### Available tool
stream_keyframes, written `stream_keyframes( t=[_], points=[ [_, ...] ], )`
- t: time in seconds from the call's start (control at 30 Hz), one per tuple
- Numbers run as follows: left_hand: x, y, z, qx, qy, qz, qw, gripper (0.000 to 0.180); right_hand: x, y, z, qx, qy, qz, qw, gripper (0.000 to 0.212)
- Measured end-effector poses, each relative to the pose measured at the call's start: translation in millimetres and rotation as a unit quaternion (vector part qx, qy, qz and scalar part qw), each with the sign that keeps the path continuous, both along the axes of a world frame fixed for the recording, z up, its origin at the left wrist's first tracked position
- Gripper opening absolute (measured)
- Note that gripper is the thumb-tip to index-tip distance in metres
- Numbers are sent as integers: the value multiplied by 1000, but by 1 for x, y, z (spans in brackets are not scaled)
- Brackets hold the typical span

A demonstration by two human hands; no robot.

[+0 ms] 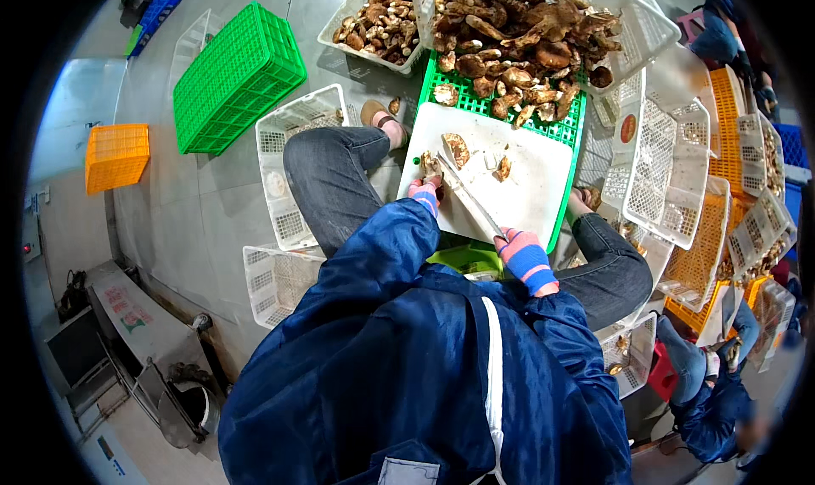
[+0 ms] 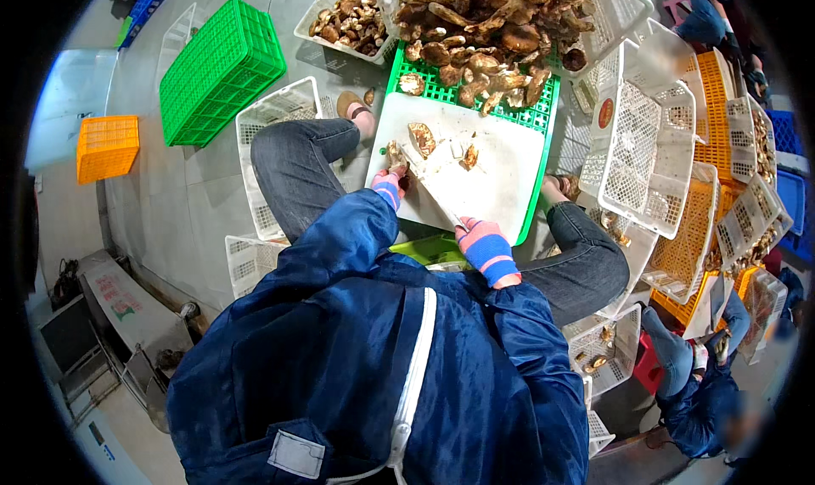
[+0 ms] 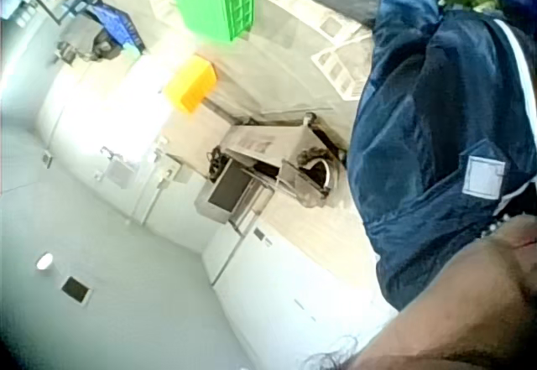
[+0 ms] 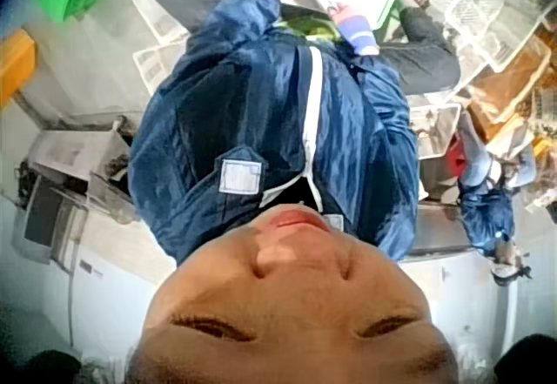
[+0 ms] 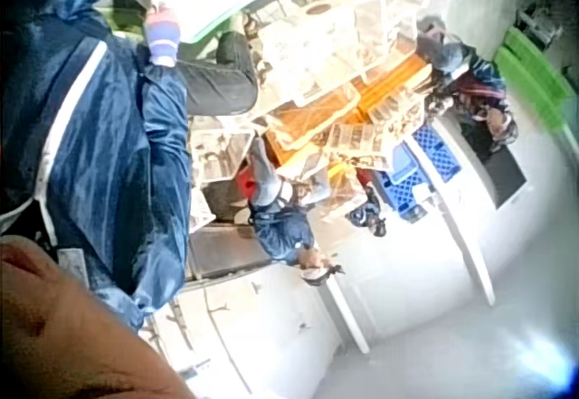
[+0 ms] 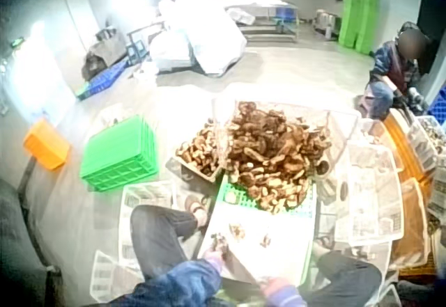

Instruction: The person cuts the base off individual mushrooms using a knife and places them into white crates while sitting on the floor.

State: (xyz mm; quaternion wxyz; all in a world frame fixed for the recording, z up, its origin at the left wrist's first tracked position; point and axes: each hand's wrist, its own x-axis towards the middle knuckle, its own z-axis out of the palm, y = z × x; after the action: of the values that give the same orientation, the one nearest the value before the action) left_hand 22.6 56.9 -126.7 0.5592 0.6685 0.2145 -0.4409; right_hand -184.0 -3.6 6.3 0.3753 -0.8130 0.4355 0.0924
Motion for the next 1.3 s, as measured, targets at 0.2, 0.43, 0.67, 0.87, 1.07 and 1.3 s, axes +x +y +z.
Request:
stream_keyframes(
  t=[0.2,0.43,0.67,0.87,1.07,1.3],
  points=[
    [0,-4,-15,-48,-4,10,999,23,1,-9,15,27,53,24,998,28],
    [-1,-8,-41,-13,-53,15,998,29,2,-5,0,2,66,40,997,27],
    [8,-9,-19,64,33,-14,997,23,24,-10,-34,5,79,62,995,25],
    [9,1,29,-163,133,99,973,13,1,-11,-25,121,9,-69,990,29],
    [11,0,45,-205,89,113,968,22,-24,-13,-49,136,-161,-334,919,21],
    [2,5,38,-115,28,-14,993,38,-24,-32,-50,157,-124,-456,867,27]
  ],
)
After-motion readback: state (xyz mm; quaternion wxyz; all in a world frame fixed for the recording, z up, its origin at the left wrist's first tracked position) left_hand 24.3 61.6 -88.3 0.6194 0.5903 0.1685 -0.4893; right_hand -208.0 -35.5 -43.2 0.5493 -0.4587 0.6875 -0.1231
